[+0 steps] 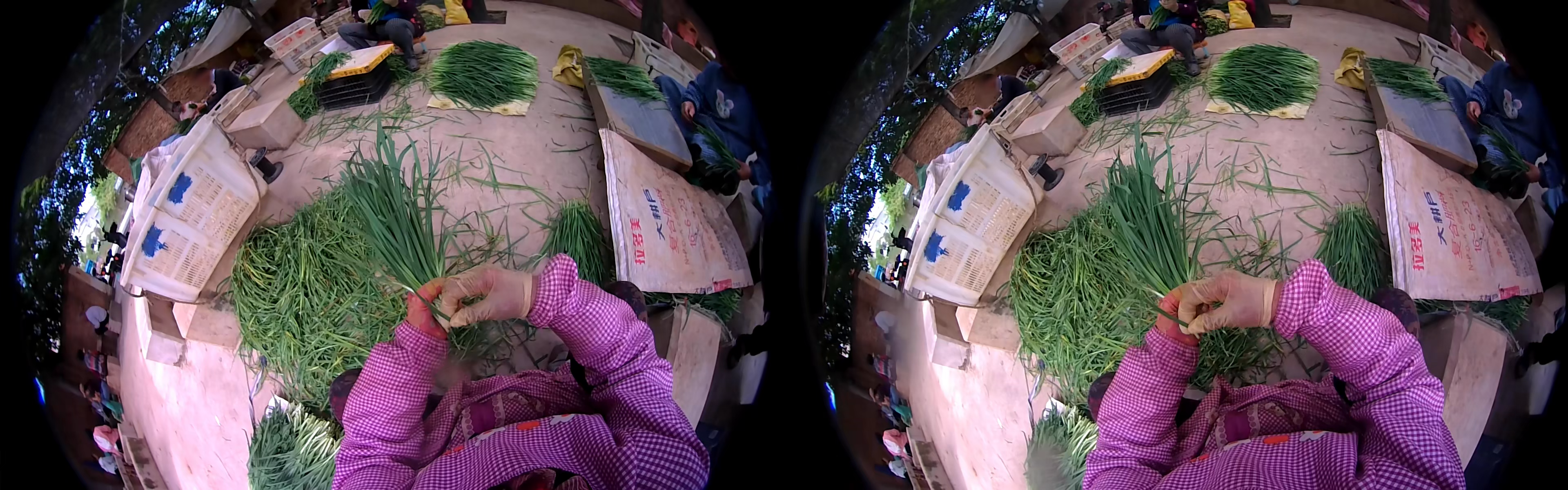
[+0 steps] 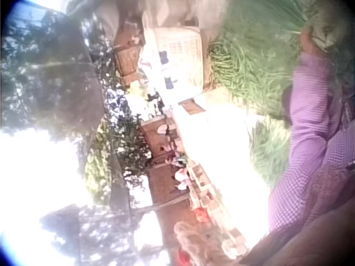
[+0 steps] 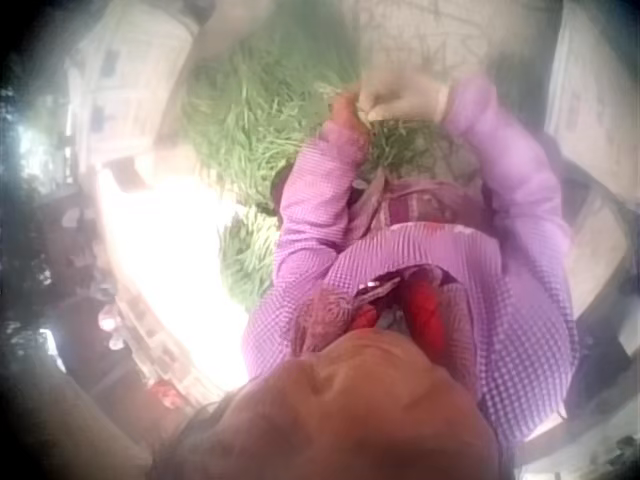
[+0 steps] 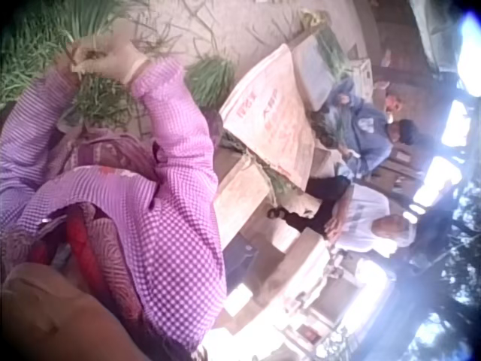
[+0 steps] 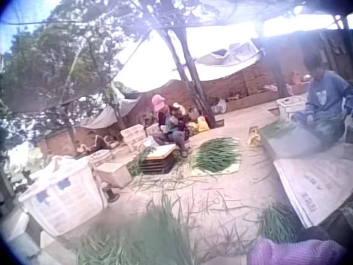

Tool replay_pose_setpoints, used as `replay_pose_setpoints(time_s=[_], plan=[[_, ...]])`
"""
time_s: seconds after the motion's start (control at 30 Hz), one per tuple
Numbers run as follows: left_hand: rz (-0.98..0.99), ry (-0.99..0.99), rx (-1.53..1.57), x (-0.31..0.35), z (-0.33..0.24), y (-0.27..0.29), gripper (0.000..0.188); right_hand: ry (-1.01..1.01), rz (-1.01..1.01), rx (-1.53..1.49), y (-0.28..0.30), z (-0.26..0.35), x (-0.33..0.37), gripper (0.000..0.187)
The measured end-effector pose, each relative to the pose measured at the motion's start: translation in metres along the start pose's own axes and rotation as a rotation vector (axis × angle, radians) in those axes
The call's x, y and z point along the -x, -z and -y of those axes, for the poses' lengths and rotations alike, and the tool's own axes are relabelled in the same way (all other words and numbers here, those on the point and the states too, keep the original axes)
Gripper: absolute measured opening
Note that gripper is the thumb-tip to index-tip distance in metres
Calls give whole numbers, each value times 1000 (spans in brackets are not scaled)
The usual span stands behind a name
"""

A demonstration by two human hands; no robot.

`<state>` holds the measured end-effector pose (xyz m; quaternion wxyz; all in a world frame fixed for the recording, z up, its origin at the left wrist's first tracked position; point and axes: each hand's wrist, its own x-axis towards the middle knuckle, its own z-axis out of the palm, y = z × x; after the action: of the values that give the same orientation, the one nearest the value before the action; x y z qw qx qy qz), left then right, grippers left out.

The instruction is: The person sorts leeks by hand, removing loose or damaged leaves and piling them into a bundle on the ground.

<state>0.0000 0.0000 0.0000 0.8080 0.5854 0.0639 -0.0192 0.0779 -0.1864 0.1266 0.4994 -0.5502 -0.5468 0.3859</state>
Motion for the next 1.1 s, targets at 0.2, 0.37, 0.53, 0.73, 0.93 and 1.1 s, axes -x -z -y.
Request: replay_pose_setpoints(time_s=[0.2,0.37,0.53,0.73,0.93,1.1], plan=[[-115,234,497,14,-41,-34,15,-265,149,-252,6,22,10,27],[-92,214,520,9,-18,-30,15,-106,-762,-101,40,-29,3,29],[-99,242,240,16,-33,-54,20,-124,-1033,-178,54,-45,1,28],[-145,241,277,15,-21,-54,23,-65,-1091,-237,60,-43,4,21],[-111,191,426,10,-26,-46,20,-322,-557,-26,51,-40,17,38],[-284,106,419,9,-27,-49,18,-440,-163,754,18,7,8,52]])
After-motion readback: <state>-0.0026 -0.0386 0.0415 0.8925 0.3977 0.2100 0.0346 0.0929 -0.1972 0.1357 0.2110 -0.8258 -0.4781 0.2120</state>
